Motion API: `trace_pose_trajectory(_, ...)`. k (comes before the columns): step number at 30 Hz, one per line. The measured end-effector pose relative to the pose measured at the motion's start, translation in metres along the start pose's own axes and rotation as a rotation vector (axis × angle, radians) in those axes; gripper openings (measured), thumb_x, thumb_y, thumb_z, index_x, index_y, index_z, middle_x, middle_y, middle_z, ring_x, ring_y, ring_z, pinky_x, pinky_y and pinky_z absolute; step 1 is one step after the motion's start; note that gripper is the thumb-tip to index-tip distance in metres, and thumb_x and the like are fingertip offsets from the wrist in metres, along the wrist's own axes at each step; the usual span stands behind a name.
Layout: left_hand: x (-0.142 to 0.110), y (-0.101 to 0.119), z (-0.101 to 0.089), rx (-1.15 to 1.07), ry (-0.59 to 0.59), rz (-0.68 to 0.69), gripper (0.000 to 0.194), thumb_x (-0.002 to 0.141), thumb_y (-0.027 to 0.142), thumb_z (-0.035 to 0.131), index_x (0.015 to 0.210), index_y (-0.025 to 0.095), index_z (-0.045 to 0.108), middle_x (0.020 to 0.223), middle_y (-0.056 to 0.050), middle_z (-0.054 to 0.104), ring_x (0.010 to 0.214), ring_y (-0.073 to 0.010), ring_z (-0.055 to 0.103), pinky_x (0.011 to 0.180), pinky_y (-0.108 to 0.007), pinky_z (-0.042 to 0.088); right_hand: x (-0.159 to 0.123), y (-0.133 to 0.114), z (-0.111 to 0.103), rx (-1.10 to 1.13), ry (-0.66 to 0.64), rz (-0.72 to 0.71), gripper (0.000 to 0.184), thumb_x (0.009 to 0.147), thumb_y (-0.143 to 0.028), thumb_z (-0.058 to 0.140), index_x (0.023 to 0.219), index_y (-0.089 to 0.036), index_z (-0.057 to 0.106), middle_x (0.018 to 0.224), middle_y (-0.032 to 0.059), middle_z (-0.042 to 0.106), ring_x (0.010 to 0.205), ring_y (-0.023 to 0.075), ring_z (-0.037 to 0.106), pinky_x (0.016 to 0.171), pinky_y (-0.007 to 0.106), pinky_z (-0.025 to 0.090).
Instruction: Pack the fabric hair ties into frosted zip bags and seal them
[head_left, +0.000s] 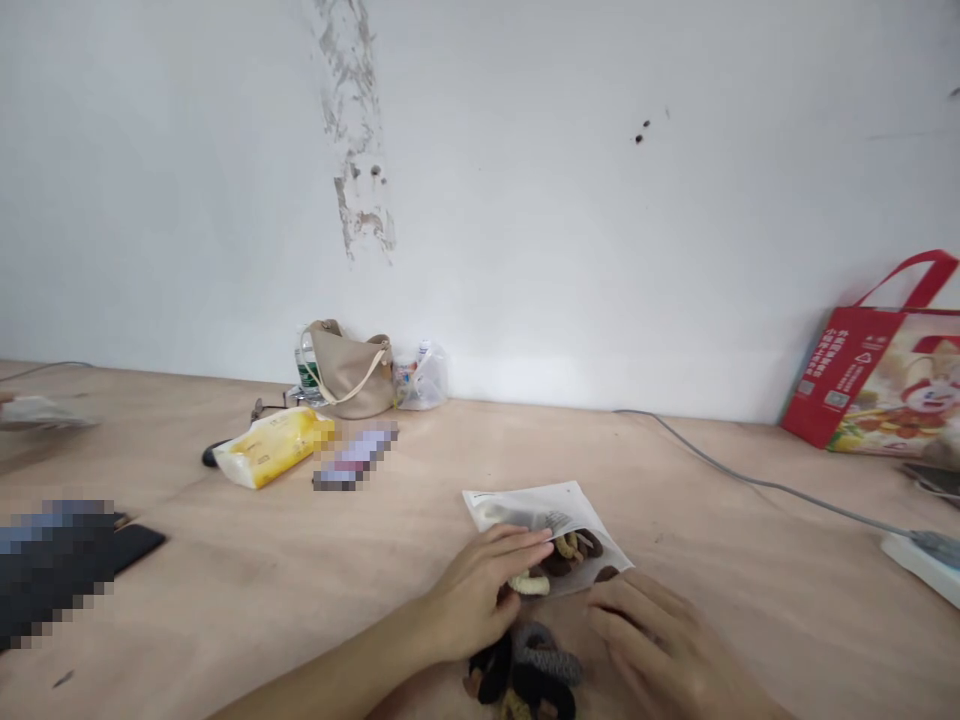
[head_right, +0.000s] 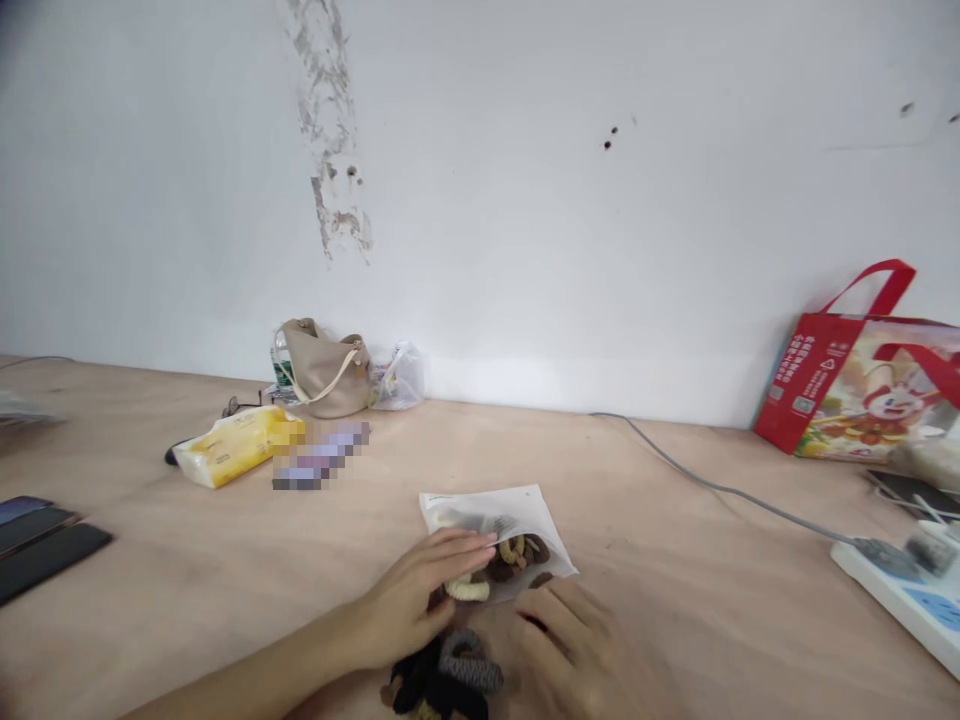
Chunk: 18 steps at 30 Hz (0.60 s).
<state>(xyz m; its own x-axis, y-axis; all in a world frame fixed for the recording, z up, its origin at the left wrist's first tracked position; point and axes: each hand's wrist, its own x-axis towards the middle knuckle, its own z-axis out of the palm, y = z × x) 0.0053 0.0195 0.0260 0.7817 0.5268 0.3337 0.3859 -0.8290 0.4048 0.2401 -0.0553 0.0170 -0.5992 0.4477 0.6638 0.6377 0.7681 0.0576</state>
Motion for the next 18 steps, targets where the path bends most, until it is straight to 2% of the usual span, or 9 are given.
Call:
trace_pose_trajectory(3,0.002,0.002,-0.001,-0.017,-0.014,0.003,0.074,0.064,0.000,0.049,0.134,0.023,0.048,0.139,-0.004,0.050,0.127,-0.0218,0.046,0.110,-0.041,0.032,-0.004,0.005,0.009,-0.097,-0.015,0.026,0.039,0.081,0.001,0.039,0.108,-0.019,0.058,0.106,0.0065,0.070,0.094,0.0170,0.065,0.081,0.026,0.052)
trace_pose_trajectory(8,0.005,0.007,-0.004,-0.015,-0.033,-0.006,0.070,0.066,0.001,0.048,0.132,0.022,0.051,0.136,-0.004,0.053,0.126,-0.0209,0.047,0.109,-0.041,0.035,-0.007,0.006,0.018,-0.071,-0.169,0.098,0.050,0.072,0.002,0.044,0.114,-0.020,0.060,0.113,0.0044,0.068,0.102,0.0174,0.064,0.088,0.026,0.052)
trace_pose_trajectory(13,0.006,0.009,-0.006,-0.014,-0.048,-0.017,0.069,0.064,0.001,0.048,0.131,0.019,0.052,0.136,-0.005,0.053,0.127,-0.0207,0.046,0.108,-0.040,0.036,-0.005,0.000,0.019,-0.094,-0.100,0.125,0.054,0.075,0.003,0.040,0.121,-0.021,0.055,0.117,0.0071,0.065,0.107,0.0192,0.061,0.086,0.029,0.052)
trace_pose_trajectory(15,0.006,0.007,-0.005,-0.025,-0.044,-0.013,0.070,0.063,0.000,0.048,0.130,0.018,0.053,0.136,-0.005,0.053,0.127,-0.0205,0.047,0.109,-0.039,0.035,-0.005,-0.002,0.020,-0.109,-0.111,0.185,0.052,0.075,0.003,0.037,0.119,-0.019,0.055,0.109,0.0104,0.065,0.097,0.0206,0.064,0.077,0.030,0.055)
trace_pose_trajectory(18,0.007,0.005,-0.003,-0.051,-0.035,0.002,0.069,0.063,0.000,0.049,0.129,0.019,0.054,0.136,-0.005,0.053,0.126,-0.0201,0.048,0.109,-0.038,0.035,-0.005,-0.004,0.022,-0.082,-0.177,0.263,0.038,0.077,0.001,0.035,0.097,-0.018,0.061,0.087,0.0091,0.064,0.072,0.0191,0.064,0.061,0.030,0.055)
